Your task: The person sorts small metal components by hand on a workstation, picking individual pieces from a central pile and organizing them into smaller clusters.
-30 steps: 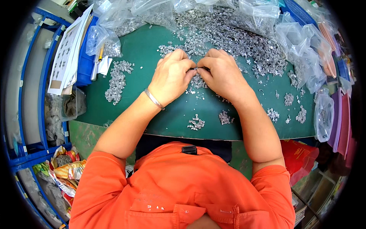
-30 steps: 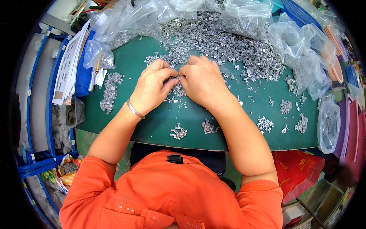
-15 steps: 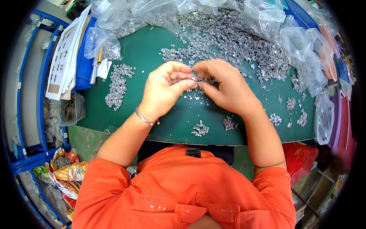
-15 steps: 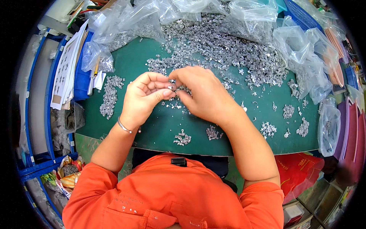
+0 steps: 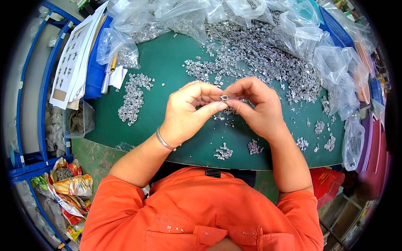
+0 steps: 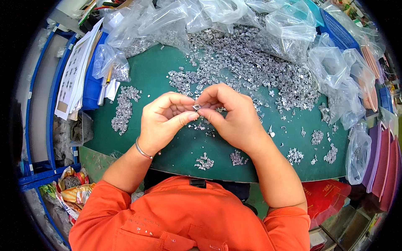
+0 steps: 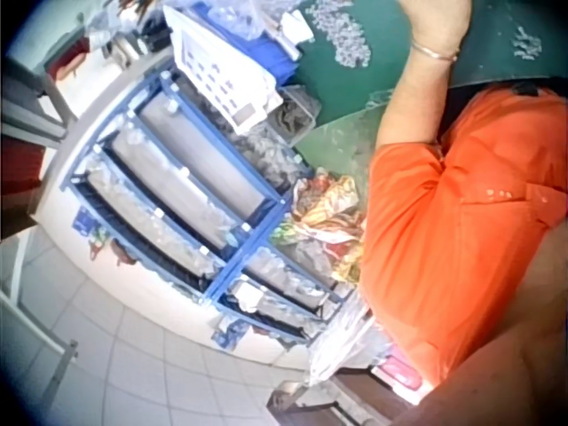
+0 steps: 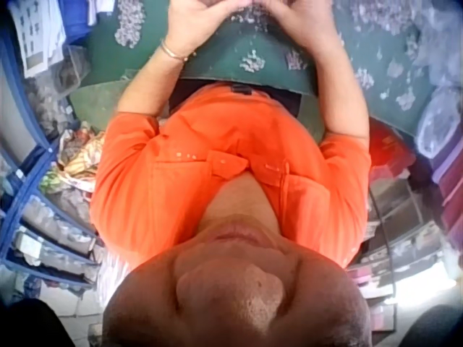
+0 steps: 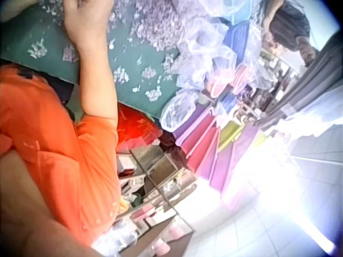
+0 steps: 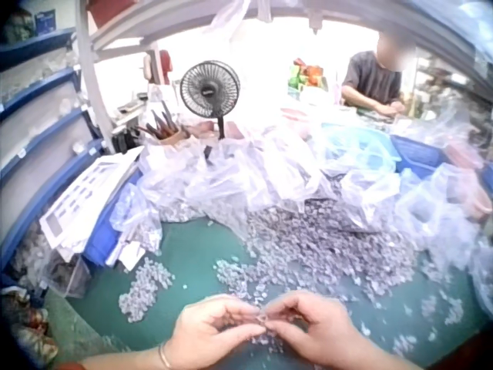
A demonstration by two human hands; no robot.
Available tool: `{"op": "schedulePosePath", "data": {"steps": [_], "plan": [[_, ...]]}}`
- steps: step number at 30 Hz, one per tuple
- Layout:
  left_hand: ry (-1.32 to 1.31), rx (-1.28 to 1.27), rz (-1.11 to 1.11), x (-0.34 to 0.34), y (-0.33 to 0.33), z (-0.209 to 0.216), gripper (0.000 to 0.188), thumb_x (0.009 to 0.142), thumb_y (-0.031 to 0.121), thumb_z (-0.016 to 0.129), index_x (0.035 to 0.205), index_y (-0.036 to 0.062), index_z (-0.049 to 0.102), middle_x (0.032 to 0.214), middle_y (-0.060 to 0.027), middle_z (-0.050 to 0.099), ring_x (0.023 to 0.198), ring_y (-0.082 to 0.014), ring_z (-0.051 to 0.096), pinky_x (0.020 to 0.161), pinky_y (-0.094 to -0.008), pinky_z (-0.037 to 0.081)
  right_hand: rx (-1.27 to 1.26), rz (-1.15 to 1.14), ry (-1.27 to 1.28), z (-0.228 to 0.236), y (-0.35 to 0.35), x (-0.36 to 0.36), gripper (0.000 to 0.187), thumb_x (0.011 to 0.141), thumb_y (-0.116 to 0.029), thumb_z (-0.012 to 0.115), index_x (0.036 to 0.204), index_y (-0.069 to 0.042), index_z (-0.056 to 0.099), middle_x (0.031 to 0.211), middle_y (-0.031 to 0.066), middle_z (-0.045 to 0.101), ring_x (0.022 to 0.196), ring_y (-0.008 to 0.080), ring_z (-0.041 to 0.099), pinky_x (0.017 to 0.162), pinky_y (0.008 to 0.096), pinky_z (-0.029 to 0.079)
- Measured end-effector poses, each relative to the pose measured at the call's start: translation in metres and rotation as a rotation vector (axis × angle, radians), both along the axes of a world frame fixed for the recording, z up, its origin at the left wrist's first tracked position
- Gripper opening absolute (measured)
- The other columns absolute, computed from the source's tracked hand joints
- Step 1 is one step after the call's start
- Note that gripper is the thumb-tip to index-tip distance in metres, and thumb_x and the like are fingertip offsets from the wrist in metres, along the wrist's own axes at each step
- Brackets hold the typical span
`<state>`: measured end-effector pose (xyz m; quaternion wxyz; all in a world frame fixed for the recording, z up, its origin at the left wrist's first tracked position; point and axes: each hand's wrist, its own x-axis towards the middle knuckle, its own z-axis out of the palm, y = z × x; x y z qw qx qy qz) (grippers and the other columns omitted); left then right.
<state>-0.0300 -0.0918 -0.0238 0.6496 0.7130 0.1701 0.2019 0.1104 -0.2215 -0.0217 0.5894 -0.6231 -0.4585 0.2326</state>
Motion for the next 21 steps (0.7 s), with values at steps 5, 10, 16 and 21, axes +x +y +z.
{"op": "schedulePosePath", "data": {"steps": [5, 10, 16, 21], "plan": [[-0.096, -0.155, 0.063, 0.001, -0.006, -0.002, 0.014, 0.083, 0.002, 0.074, 0.095, 0.0007, 0.065, 0.086, -0.0027, 0.069, 0.076, -0.0061, 0.064, 0.069, -0.0207, 0.053, 0.032, -0.058, -0.329, 0.011, 0.0, -0.006, 0.018, 0.079, 0.003, 0.071, 0.094, -0.003, 0.064, 0.091, 0.0097, 0.069, 0.081, 0.0198, 0.069, 0.071, 0.029, 0.054], [-0.163, -0.145, 0.017, 0.001, 0.007, 0.005, 0.016, 0.083, -0.014, 0.063, 0.093, -0.0025, 0.061, 0.102, -0.0079, 0.06, 0.093, -0.0133, 0.062, 0.08, -0.027, 0.053, 0.128, -0.063, -0.417, 0.011, 0.001, -0.012, 0.026, 0.078, 0.007, 0.068, 0.102, -0.002, 0.064, 0.1, 0.0116, 0.07, 0.09, 0.0283, 0.068, 0.077, 0.0345, 0.054], [-0.086, 0.576, 0.565, 0.017, 0.131, 0.041, 0.012, 0.082, 0.002, 0.066, 0.094, -0.0017, 0.066, 0.082, -0.0049, 0.068, 0.074, -0.0124, 0.066, 0.07, -0.0261, 0.053, 0.159, -0.099, -0.485, 0.011, 0.002, -0.005, 0.019, 0.078, 0.009, 0.066, 0.094, 0.0, 0.065, 0.096, 0.0133, 0.069, 0.087, 0.028, 0.067, 0.076, 0.0336, 0.053], [0.401, 1.157, 0.663, 0.027, 0.244, 0.041, 0.02, 0.078, 0.015, 0.068, 0.094, 0.0043, 0.073, 0.086, -0.0116, 0.073, 0.077, -0.0209, 0.07, 0.073, -0.0306, 0.054, 0.186, -0.182, -0.473, 0.014, 0.002, -0.001, 0.015, 0.078, 0.01, 0.064, 0.09, 0.001, 0.066, 0.09, 0.0135, 0.069, 0.082, 0.0277, 0.068, 0.073, 0.0327, 0.053]]}}
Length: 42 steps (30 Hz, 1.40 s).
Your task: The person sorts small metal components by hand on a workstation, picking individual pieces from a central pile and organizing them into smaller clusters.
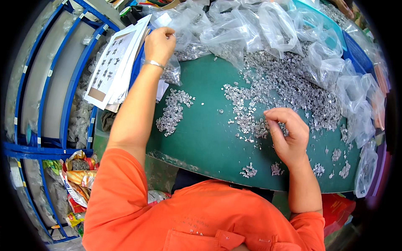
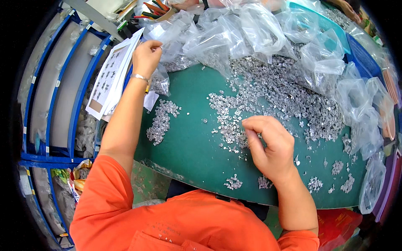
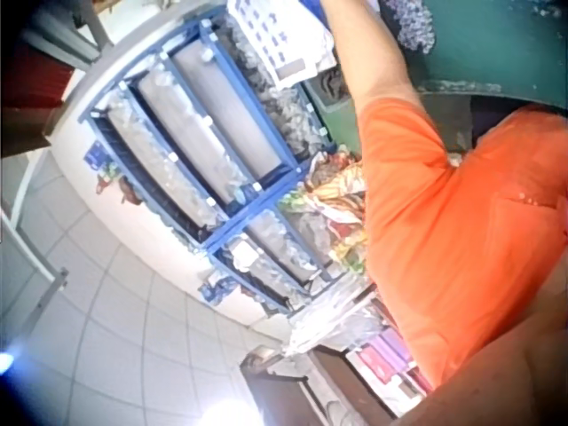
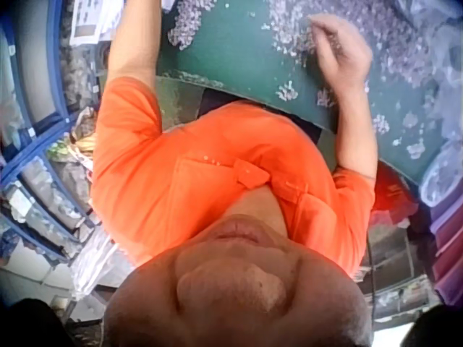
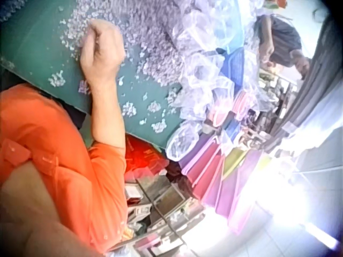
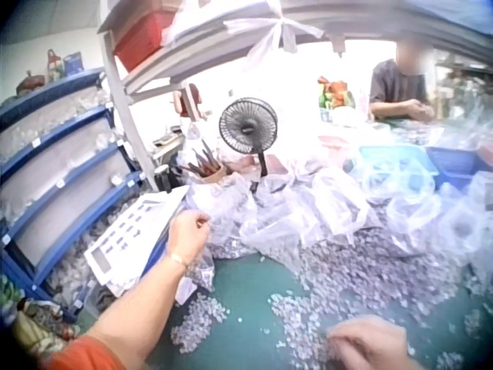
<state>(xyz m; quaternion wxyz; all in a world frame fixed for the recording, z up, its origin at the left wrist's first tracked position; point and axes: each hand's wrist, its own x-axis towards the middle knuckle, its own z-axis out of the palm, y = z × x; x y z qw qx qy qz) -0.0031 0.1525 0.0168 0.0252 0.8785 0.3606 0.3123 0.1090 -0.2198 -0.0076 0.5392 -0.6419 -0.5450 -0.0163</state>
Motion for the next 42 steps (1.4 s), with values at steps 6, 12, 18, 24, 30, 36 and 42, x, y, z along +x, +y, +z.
{"op": "schedulePosePath", "data": {"steps": [6, 12, 18, 24, 30, 36, 42], "plan": [[-0.105, -0.007, -0.196, 0.01, -0.025, 0.001, 0.017, 0.083, 0.012, 0.063, 0.094, 0.0094, 0.075, 0.085, -0.0137, 0.072, 0.077, -0.0308, 0.07, 0.071, -0.0367, 0.055, -0.046, -0.175, 0.096, 0.002, -0.007, 0.012, 0.013, 0.078, 0.008, 0.063, 0.088, 0.001, 0.066, 0.09, 0.0123, 0.068, 0.078, 0.0276, 0.066, 0.069, 0.0332, 0.052], [0.07, -0.155, -0.969, 0.0, -0.162, -0.011, 0.014, 0.081, 0.003, 0.071, 0.094, 0.0028, 0.068, 0.09, -0.0086, 0.065, 0.078, -0.0212, 0.063, 0.068, -0.0302, 0.052, -0.371, 0.113, -0.276, -0.01, -0.009, 0.012, 0.01, 0.078, -0.004, 0.067, 0.087, -0.003, 0.067, 0.09, 0.0103, 0.065, 0.087, 0.0306, 0.059, 0.078, 0.0395, 0.046], [0.21, -0.284, -0.967, -0.007, -0.182, -0.034, 0.013, 0.076, -0.001, 0.071, 0.086, 0.0023, 0.064, 0.085, -0.0099, 0.059, 0.081, -0.0274, 0.061, 0.07, -0.0347, 0.051, -0.307, -0.127, -0.168, -0.011, -0.007, 0.021, 0.007, 0.078, -0.004, 0.066, 0.085, -0.003, 0.067, 0.085, 0.0095, 0.065, 0.081, 0.0308, 0.059, 0.074, 0.0395, 0.047], [0.167, -0.273, -0.869, 0.02, -0.196, -0.038, 0.009, 0.077, 0.007, 0.071, 0.082, 0.0022, 0.064, 0.081, -0.011, 0.058, 0.076, -0.0304, 0.06, 0.068, -0.038, 0.049, -0.224, -0.19, -0.102, -0.011, -0.005, 0.022, 0.007, 0.078, -0.004, 0.068, 0.085, -0.003, 0.068, 0.079, 0.0111, 0.065, 0.076, 0.0298, 0.062, 0.069, 0.0383, 0.049], [0.303, -0.139, -0.827, 0.038, -0.201, -0.042, 0.006, 0.077, 0.006, 0.067, 0.078, 0.0012, 0.064, 0.081, -0.0141, 0.06, 0.08, -0.035, 0.061, 0.07, -0.0423, 0.05, -0.176, -0.189, -0.018, -0.014, -0.004, 0.025, 0.008, 0.079, -0.004, 0.067, 0.086, -0.002, 0.068, 0.078, 0.0111, 0.066, 0.075, 0.0294, 0.063, 0.068, 0.0368, 0.05], [0.294, -0.107, -0.88, 0.041, -0.201, -0.045, 0.005, 0.073, 0.003, 0.065, 0.076, 0.0012, 0.061, 0.081, -0.0153, 0.061, 0.077, -0.0367, 0.061, 0.068, -0.0439, 0.051, -0.258, -0.055, -0.17, -0.014, -0.005, 0.025, 0.009, 0.076, -0.006, 0.069, 0.085, -0.004, 0.068, 0.08, 0.0101, 0.065, 0.078, 0.0306, 0.061, 0.074, 0.04, 0.049], [0.064, -0.261, -0.872, 0.027, -0.201, -0.04, 0.01, 0.075, -0.001, 0.064, 0.085, 0.0011, 0.064, 0.077, -0.0108, 0.061, 0.073, -0.0258, 0.066, 0.064, -0.0331, 0.052, -0.319, 0.053, -0.302, -0.021, -0.003, 0.02, 0.006, 0.076, -0.008, 0.068, 0.081, -0.004, 0.069, 0.087, 0.0072, 0.064, 0.085, 0.03, 0.058, 0.078, 0.041, 0.048]]}}
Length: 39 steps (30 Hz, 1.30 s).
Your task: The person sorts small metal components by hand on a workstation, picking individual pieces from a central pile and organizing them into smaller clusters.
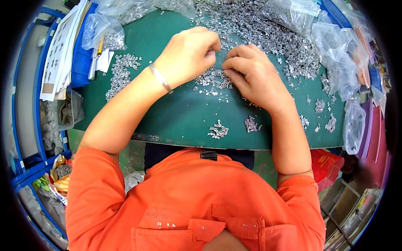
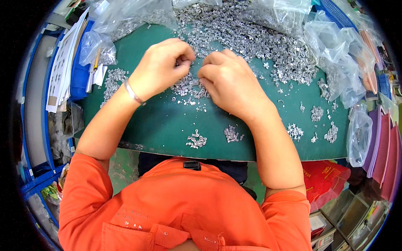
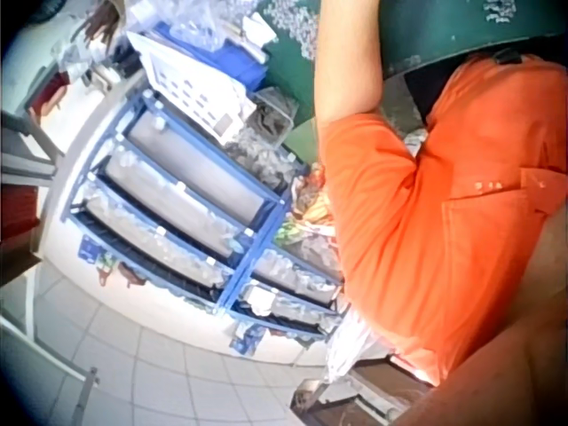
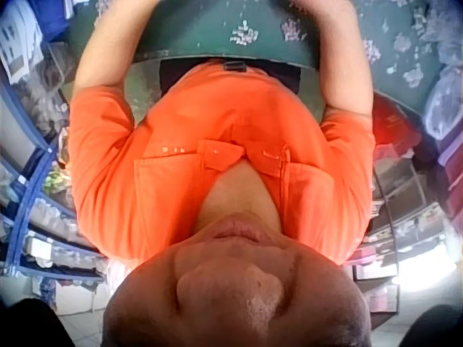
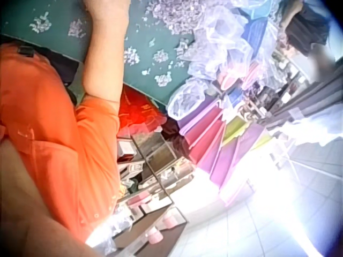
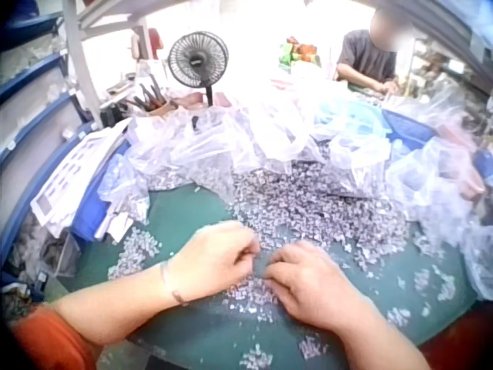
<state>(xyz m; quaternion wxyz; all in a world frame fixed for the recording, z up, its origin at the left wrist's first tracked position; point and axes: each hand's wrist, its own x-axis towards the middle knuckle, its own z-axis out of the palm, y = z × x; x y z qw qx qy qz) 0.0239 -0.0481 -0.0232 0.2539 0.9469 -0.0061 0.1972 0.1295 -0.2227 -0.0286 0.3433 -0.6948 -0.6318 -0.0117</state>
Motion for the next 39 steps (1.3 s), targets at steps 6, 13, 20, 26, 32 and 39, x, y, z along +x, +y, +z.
{"op": "schedulePosePath", "data": {"steps": [6, 13, 20, 26, 32, 39], "plan": [[0.184, -0.499, 0.154, -0.035, 0.001, 0.005, 0.009, 0.083, -0.004, 0.063, 0.091, -0.0022, 0.065, 0.081, -0.0028, 0.063, 0.075, -0.0103, 0.066, 0.066, -0.0231, 0.053, -0.039, -0.027, -0.033, -0.004, 0.009, -0.015, 0.003, 0.076, -0.01, 0.068, 0.078, -0.009, 0.07, 0.081, 0.0055, 0.06, 0.083, 0.0268, 0.057, 0.072, 0.0393, 0.046], [0.062, -0.065, 0.065, -0.06, -0.031, -0.008, 0.01, 0.076, 0.0, 0.066, 0.086, 0.0023, 0.068, 0.082, -0.0129, 0.059, 0.077, -0.0319, 0.061, 0.07, -0.0373, 0.052, 0.028, -0.102, -0.079, -0.003, 0.012, -0.017, 0.003, 0.076, -0.009, 0.068, 0.079, -0.009, 0.07, 0.081, 0.0045, 0.059, 0.083, 0.026, 0.057, 0.07, 0.039, 0.043], [0.051, 0.05, 0.029, -0.057, -0.031, -0.01, 0.01, 0.076, -0.001, 0.065, 0.085, 0.0018, 0.067, 0.081, -0.0132, 0.056, 0.076, -0.0321, 0.06, 0.069, -0.0388, 0.051, -0.082, -0.126, -0.161, -0.004, 0.015, -0.024, 0.002, 0.075, -0.011, 0.07, 0.076, -0.009, 0.069, 0.081, 0.0043, 0.059, 0.082, 0.0261, 0.057, 0.069, 0.0392, 0.043], [0.103, -0.705, 0.221, -0.063, -0.018, 0.002, 0.005, 0.086, 0.003, 0.066, 0.091, 0.0022, 0.066, 0.081, -0.0038, 0.064, 0.068, -0.0127, 0.059, 0.063, -0.0268, 0.051, -0.021, -0.107, -0.043, -0.004, 0.016, -0.019, 0.006, 0.073, -0.008, 0.072, 0.074, -0.007, 0.066, 0.081, 0.0054, 0.06, 0.082, 0.0268, 0.057, 0.071, 0.0393, 0.045], [-0.013, -1.641, 0.255, -0.082, 0.003, 0.0, 0.013, 0.091, 0.006, 0.061, 0.103, -0.0006, 0.061, 0.085, -0.0048, 0.063, 0.069, -0.008, 0.057, 0.061, -0.0214, 0.049, -0.054, -0.07, -0.03, -0.002, 0.017, -0.02, 0.008, 0.072, -0.008, 0.074, 0.078, -0.006, 0.068, 0.082, 0.0059, 0.06, 0.082, 0.0281, 0.057, 0.073, 0.0388, 0.045], [0.016, -1.531, 0.367, -0.083, 0.017, 0.01, 0.01, 0.091, 0.01, 0.059, 0.096, 0.0017, 0.063, 0.081, -0.0007, 0.06, 0.066, -0.0075, 0.054, 0.059, -0.0231, 0.046, -0.077, -0.09, -0.045, -0.005, 0.021, -0.024, 0.008, 0.074, -0.004, 0.072, 0.081, -0.005, 0.068, 0.085, 0.0087, 0.059, 0.083, 0.0297, 0.057, 0.074, 0.0394, 0.047]]}}
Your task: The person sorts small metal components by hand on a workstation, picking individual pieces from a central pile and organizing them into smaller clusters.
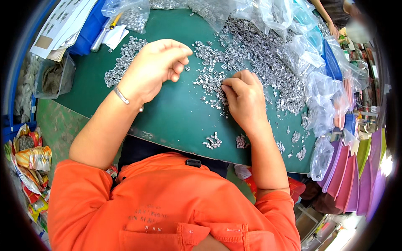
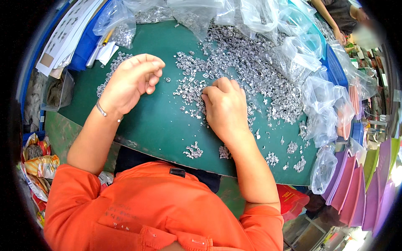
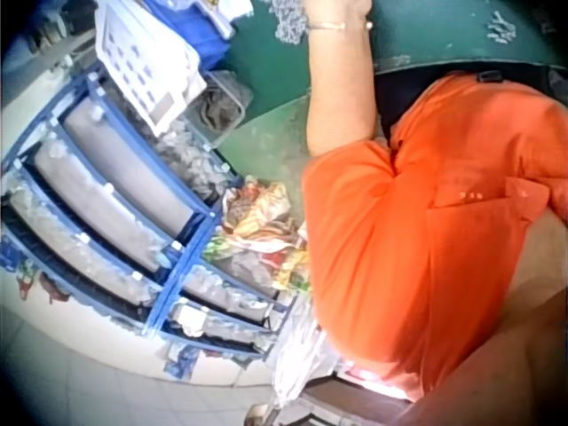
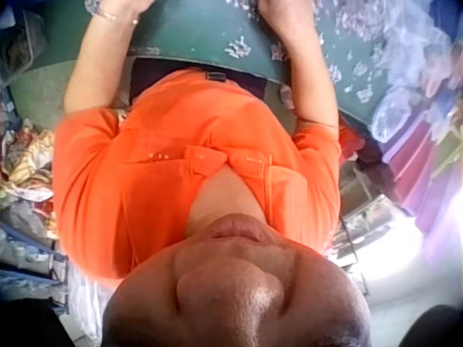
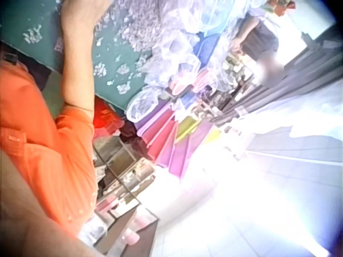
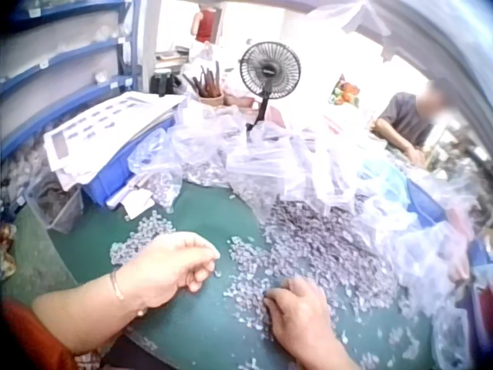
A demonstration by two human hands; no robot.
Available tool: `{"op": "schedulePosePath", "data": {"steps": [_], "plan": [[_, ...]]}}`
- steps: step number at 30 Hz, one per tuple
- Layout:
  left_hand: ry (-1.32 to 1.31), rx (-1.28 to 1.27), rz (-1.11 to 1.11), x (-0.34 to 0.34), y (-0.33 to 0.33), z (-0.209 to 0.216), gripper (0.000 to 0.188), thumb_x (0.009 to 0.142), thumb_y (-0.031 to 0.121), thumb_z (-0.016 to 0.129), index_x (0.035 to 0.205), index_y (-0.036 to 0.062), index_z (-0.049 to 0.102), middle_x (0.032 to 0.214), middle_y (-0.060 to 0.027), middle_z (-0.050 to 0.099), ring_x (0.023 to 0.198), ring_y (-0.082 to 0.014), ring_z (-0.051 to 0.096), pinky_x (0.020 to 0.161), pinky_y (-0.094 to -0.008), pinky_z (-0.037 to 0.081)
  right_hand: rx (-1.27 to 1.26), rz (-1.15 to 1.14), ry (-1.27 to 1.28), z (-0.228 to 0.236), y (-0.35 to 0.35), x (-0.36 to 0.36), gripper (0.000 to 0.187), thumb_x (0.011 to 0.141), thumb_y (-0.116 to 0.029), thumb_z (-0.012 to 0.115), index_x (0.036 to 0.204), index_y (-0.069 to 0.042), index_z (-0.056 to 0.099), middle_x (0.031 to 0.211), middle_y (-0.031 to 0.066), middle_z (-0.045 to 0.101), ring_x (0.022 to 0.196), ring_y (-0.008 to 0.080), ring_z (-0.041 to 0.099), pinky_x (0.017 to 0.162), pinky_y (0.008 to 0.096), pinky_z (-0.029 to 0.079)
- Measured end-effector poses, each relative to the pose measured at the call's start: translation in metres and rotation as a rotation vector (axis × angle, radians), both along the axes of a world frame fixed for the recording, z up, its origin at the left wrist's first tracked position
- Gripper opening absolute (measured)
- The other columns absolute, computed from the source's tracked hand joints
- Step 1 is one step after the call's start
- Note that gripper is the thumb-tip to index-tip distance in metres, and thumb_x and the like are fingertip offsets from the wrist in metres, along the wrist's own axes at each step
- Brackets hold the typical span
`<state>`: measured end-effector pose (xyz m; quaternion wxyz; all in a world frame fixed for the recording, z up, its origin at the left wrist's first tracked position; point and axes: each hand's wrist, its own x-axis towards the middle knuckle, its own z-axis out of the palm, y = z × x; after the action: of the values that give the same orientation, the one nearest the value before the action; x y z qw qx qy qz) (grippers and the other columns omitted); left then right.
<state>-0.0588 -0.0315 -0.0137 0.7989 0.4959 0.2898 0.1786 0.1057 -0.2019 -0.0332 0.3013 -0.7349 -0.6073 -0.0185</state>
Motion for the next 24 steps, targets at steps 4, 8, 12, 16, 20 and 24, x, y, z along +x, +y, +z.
{"op": "schedulePosePath", "data": {"steps": [4, 8, 12, 16, 20, 24], "plan": [[0.262, 0.87, -0.187, 0.004, -0.01, 0.002, 0.008, 0.085, 0.008, 0.067, 0.087, 0.0014, 0.063, 0.078, -0.0001, 0.06, 0.071, -0.0044, 0.054, 0.063, -0.0221, 0.047, -0.027, -0.171, 0.946, 0.016, -0.001, 0.006, 0.005, 0.087, -0.002, 0.059, 0.088, -0.002, 0.064, 0.082, 0.0074, 0.067, 0.072, 0.013, 0.063, 0.059, 0.0271, 0.049], [0.119, 1.249, -0.191, 0.01, -0.021, -0.021, 0.006, 0.08, 0.002, 0.066, 0.084, -0.0004, 0.064, 0.08, -0.0172, 0.06, 0.074, -0.0355, 0.061, 0.067, -0.0402, 0.05, -0.165, -0.143, 1.189, 0.029, 0.005, 0.016, 0.01, 0.088, -0.006, 0.06, 0.095, 0.0, 0.064, 0.08, 0.004, 0.066, 0.065, 0.0074, 0.056, 0.058, 0.0223, 0.045], [0.155, 1.256, -0.277, 0.007, -0.022, -0.021, 0.005, 0.078, 0.0, 0.066, 0.082, -0.0004, 0.063, 0.079, -0.0161, 0.059, 0.075, -0.0354, 0.061, 0.067, -0.0413, 0.05, -0.355, -0.021, 0.367, 0.027, 0.012, 0.001, 0.009, 0.084, -0.009, 0.064, 0.089, -0.003, 0.067, 0.076, 0.0126, 0.066, 0.066, 0.0232, 0.064, 0.063, 0.0351, 0.051], [0.093, 1.235, -0.199, 0.009, -0.021, -0.021, 0.005, 0.078, -0.001, 0.066, 0.082, -0.0001, 0.063, 0.079, -0.0161, 0.059, 0.075, -0.0351, 0.061, 0.067, -0.0413, 0.049, -0.24, -0.007, 0.095, 0.027, 0.024, 0.006, 0.008, 0.083, -0.01, 0.063, 0.087, -0.005, 0.068, 0.082, 0.0153, 0.068, 0.076, 0.0351, 0.066, 0.067, 0.0439, 0.053], [0.086, 1.217, -0.19, 0.012, -0.022, -0.025, 0.005, 0.078, -0.001, 0.066, 0.082, -0.0003, 0.064, 0.08, -0.0162, 0.059, 0.075, -0.035, 0.06, 0.068, -0.0414, 0.05, -0.178, 0.043, -0.05, 0.013, 0.043, -0.001, 0.011, 0.085, -0.015, 0.062, 0.085, -0.005, 0.068, 0.08, 0.0149, 0.066, 0.076, 0.0346, 0.066, 0.067, 0.0449, 0.053], [0.073, 1.2, -0.152, 0.009, -0.017, -0.022, 0.006, 0.078, -0.001, 0.066, 0.083, -0.0004, 0.064, 0.081, -0.0162, 0.058, 0.076, -0.0353, 0.06, 0.069, -0.0415, 0.05, -0.238, 0.045, -0.074, 0.016, 0.05, -0.002, 0.011, 0.084, -0.014, 0.062, 0.084, -0.005, 0.069, 0.081, 0.0153, 0.066, 0.077, 0.0359, 0.066, 0.067, 0.045, 0.053]]}}
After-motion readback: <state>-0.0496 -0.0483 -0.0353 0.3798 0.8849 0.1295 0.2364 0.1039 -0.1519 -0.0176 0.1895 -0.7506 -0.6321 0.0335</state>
